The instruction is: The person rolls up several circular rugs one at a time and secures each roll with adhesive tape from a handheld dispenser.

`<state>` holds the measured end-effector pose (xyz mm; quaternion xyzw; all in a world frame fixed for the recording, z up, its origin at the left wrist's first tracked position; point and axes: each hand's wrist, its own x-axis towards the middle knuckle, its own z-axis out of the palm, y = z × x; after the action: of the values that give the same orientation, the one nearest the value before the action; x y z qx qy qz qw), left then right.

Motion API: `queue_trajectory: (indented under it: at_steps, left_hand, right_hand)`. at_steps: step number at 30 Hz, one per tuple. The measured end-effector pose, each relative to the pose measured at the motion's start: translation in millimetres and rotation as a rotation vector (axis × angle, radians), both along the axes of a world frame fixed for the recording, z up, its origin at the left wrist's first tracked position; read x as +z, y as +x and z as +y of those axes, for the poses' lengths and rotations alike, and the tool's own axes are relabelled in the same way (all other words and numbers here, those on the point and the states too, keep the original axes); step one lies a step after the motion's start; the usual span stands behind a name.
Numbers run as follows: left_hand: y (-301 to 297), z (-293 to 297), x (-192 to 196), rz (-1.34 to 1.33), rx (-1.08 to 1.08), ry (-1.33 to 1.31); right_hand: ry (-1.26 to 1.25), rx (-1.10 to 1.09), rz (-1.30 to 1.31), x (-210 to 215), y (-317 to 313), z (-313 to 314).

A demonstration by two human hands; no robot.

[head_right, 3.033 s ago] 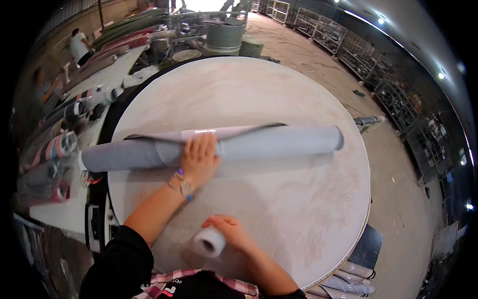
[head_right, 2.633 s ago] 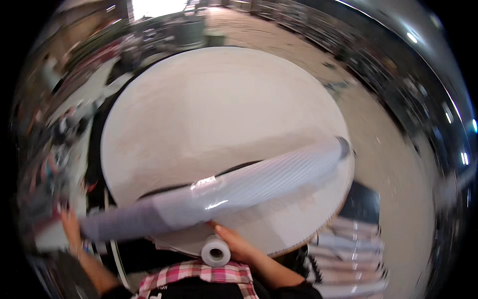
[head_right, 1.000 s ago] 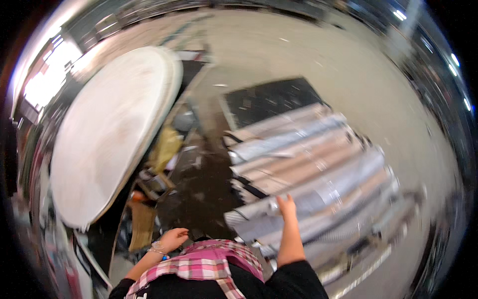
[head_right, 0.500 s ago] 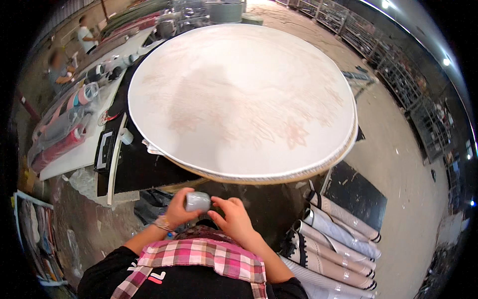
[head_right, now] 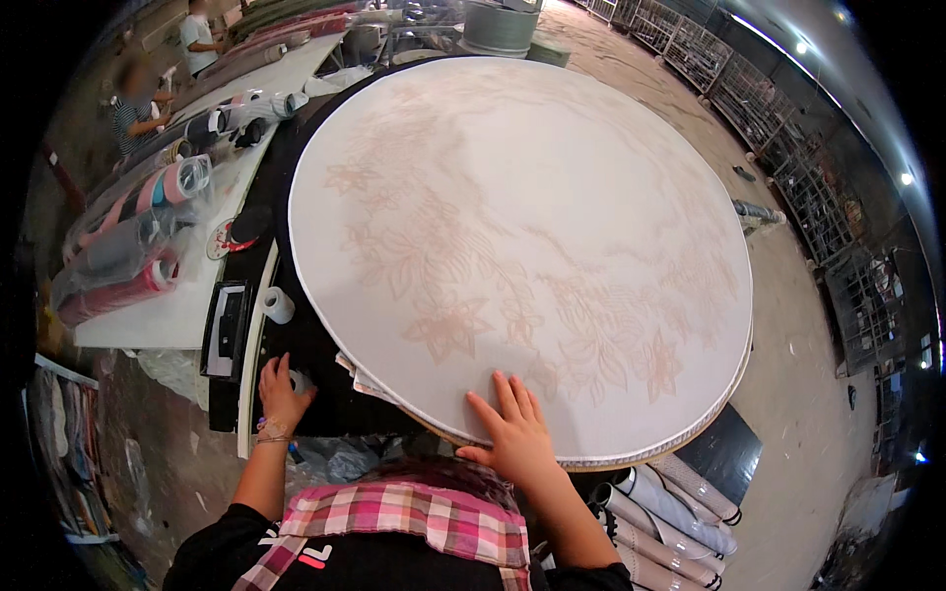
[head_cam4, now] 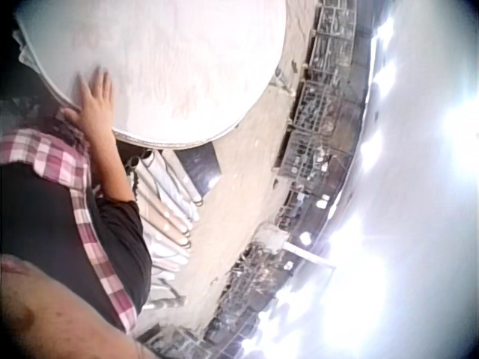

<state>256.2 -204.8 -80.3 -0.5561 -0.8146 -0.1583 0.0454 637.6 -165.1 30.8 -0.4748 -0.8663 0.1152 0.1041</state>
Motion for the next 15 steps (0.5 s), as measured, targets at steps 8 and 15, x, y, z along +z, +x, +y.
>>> queue_trajectory:
  at_steps: [8,15]
  left_hand:
    - [36,22,74,-0.298,-0.265,0.430]
    - [70,32,116,-0.398,-0.443,0.596]
  right_hand:
    - [0.143,0.149,0.014,-16,5,-5]
    - [0.285,0.246,0.020,-13,13,2]
